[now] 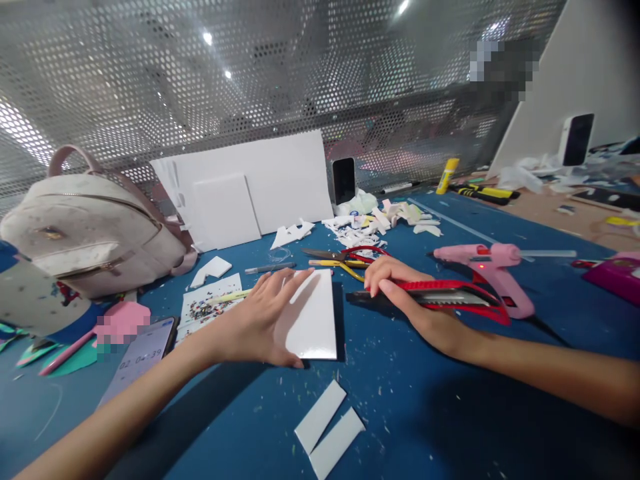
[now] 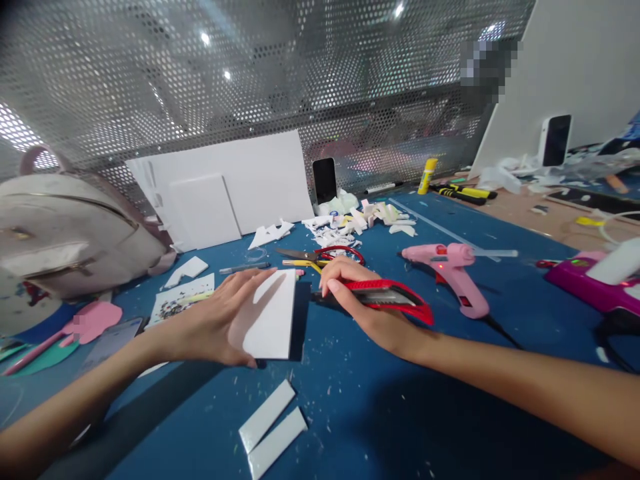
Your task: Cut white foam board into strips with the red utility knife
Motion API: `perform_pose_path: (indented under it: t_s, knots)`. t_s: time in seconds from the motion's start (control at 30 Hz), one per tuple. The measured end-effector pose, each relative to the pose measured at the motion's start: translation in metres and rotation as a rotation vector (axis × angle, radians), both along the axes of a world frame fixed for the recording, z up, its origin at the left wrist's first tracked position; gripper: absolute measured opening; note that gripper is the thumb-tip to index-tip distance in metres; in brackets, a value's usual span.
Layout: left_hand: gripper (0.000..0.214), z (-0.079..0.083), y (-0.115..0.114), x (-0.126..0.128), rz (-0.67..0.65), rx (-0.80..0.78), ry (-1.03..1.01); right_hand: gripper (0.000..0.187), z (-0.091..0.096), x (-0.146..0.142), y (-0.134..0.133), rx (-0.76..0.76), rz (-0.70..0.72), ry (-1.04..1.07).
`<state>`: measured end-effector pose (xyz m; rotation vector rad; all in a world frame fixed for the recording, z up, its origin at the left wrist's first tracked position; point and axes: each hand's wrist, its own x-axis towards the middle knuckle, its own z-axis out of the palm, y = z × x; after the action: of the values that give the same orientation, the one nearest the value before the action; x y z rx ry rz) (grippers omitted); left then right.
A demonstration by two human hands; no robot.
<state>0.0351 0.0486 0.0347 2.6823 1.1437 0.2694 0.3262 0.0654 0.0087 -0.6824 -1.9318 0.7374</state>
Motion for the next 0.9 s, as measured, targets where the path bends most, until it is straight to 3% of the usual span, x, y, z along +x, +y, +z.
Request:
perform_pose_path:
  t_s: [0.2, 0.27, 0.37, 0.43, 0.53, 0.6, 0.73, 0.9]
  knots:
    - [0.125, 0.006, -0.027, 0.015, 0.092, 0.188, -0.063, 0.016, 0.007, -0.004, -0.005, 0.145, 0.006, -0.08]
    - [0.124, 0.004, -0.036, 0.019, 0.154, 0.267, -0.103, 0.009, 0.012, -0.006, -0.005, 0.115, 0.053, -0.172]
    - [0.123, -0.002, -0.044, 0.022, 0.251, 0.319, -0.132, 0.026, 0.024, -0.011, -0.004, 0.01, 0.065, -0.338]
    - [0.124, -0.005, -0.046, 0.021, 0.312, 0.311, -0.151, 0.029, 0.034, -0.016, -0.004, -0.006, 0.009, -0.444]
    - [0.124, -0.008, -0.047, 0.02, 0.381, 0.304, -0.199, 0.016, 0.044, -0.027, -0.006, -0.078, 0.019, -0.525]
    - [0.125, -0.009, -0.048, 0.019, 0.391, 0.313, -0.225, 0.013, 0.044, -0.035, -0.005, -0.163, 0.081, -0.49]
    - [0.125, -0.011, -0.058, 0.019, 0.381, 0.258, -0.287, 0.024, 0.034, -0.038, 0.008, -0.213, 0.112, -0.41]
    - [0.08, -0.011, -0.076, 0.012, 0.385, -0.004, -0.472, 0.03, 0.026, -0.021, 0.041, -0.122, 0.007, -0.548]
